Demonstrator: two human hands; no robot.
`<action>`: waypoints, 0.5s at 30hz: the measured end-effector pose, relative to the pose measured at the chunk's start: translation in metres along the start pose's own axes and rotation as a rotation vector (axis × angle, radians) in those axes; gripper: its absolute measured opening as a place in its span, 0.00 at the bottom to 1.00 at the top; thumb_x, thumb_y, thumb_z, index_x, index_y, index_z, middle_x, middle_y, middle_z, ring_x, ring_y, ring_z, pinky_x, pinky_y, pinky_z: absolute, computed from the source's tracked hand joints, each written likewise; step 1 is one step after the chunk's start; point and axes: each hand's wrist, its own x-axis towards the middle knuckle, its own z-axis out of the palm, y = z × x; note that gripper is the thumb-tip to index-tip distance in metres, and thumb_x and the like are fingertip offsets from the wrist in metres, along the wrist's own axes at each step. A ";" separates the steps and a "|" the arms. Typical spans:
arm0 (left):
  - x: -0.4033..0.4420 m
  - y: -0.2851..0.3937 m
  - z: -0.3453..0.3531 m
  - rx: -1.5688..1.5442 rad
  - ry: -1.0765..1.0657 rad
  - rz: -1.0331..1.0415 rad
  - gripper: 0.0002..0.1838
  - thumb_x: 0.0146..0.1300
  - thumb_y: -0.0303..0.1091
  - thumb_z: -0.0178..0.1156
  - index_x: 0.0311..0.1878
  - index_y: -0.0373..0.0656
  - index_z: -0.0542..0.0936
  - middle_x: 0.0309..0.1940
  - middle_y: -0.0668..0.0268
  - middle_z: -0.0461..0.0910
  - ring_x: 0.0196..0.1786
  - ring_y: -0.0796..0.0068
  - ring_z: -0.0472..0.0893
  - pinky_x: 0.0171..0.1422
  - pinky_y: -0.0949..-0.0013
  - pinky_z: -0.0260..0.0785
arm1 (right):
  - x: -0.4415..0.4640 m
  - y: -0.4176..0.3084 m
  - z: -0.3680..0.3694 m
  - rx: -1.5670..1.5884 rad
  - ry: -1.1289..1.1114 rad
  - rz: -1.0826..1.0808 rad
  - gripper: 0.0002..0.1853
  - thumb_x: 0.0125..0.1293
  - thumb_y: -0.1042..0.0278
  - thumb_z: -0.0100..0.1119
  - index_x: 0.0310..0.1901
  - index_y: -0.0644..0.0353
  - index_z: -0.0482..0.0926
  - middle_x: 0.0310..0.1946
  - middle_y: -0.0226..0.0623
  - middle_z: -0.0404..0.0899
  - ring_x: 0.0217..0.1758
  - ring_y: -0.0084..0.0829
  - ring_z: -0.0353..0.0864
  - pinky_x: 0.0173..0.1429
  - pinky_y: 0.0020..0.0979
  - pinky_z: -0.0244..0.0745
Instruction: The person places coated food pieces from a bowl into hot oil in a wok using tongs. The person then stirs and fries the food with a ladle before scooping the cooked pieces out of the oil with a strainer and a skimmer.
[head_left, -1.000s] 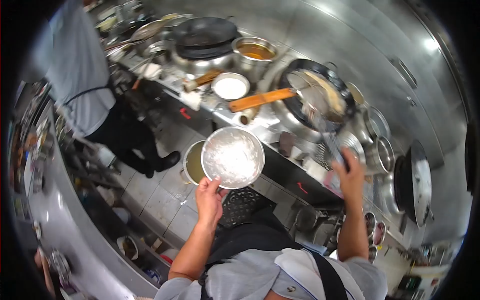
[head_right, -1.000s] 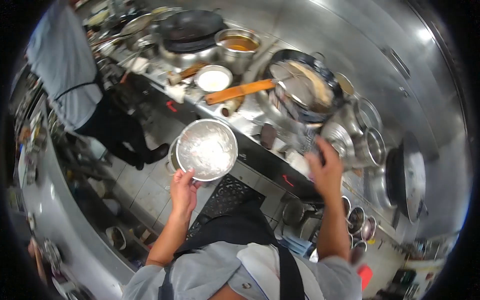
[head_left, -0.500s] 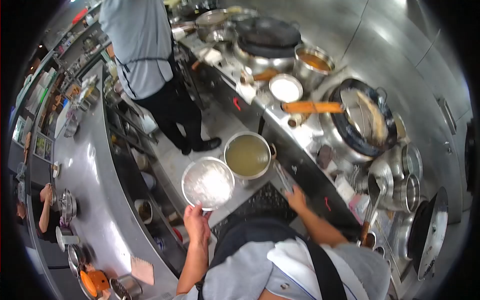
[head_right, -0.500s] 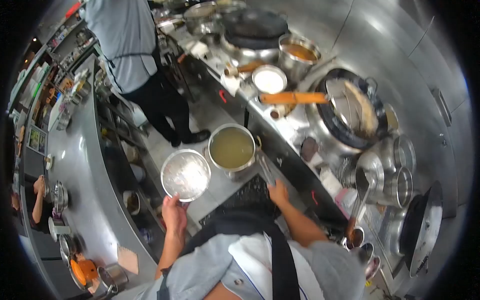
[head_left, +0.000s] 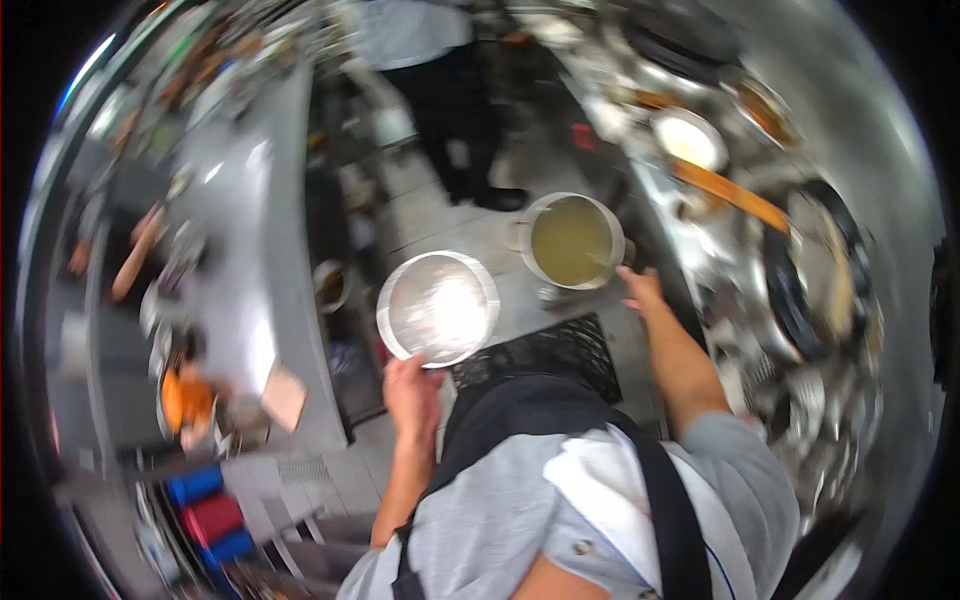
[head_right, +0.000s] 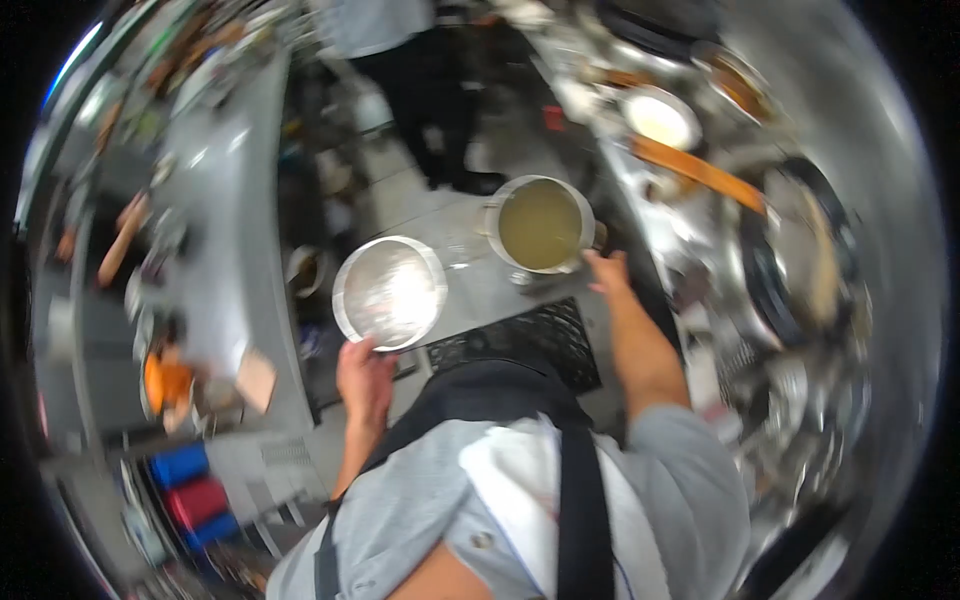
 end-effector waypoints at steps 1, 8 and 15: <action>0.003 -0.004 -0.004 0.001 -0.001 0.021 0.05 0.68 0.28 0.57 0.46 0.43 0.78 0.43 0.64 0.83 0.44 0.72 0.82 0.44 0.63 0.78 | 0.000 -0.025 0.003 -0.131 -0.023 -0.044 0.62 0.54 0.46 0.74 0.78 0.63 0.40 0.71 0.58 0.62 0.69 0.48 0.70 0.63 0.49 0.74; 0.001 -0.017 0.003 -0.147 0.115 0.022 0.04 0.68 0.29 0.59 0.39 0.41 0.75 0.38 0.63 0.81 0.43 0.71 0.82 0.52 0.55 0.80 | 0.062 -0.009 0.035 -0.216 -0.161 -0.539 0.43 0.65 0.58 0.66 0.75 0.67 0.56 0.65 0.53 0.72 0.62 0.40 0.78 0.53 0.38 0.79; 0.084 0.032 -0.081 -0.376 0.372 0.250 0.04 0.70 0.25 0.53 0.45 0.37 0.74 0.39 0.58 0.79 0.43 0.64 0.81 0.58 0.45 0.78 | -0.036 0.149 0.012 -0.599 -0.443 0.014 0.38 0.65 0.50 0.64 0.71 0.62 0.63 0.57 0.51 0.76 0.53 0.44 0.80 0.43 0.44 0.81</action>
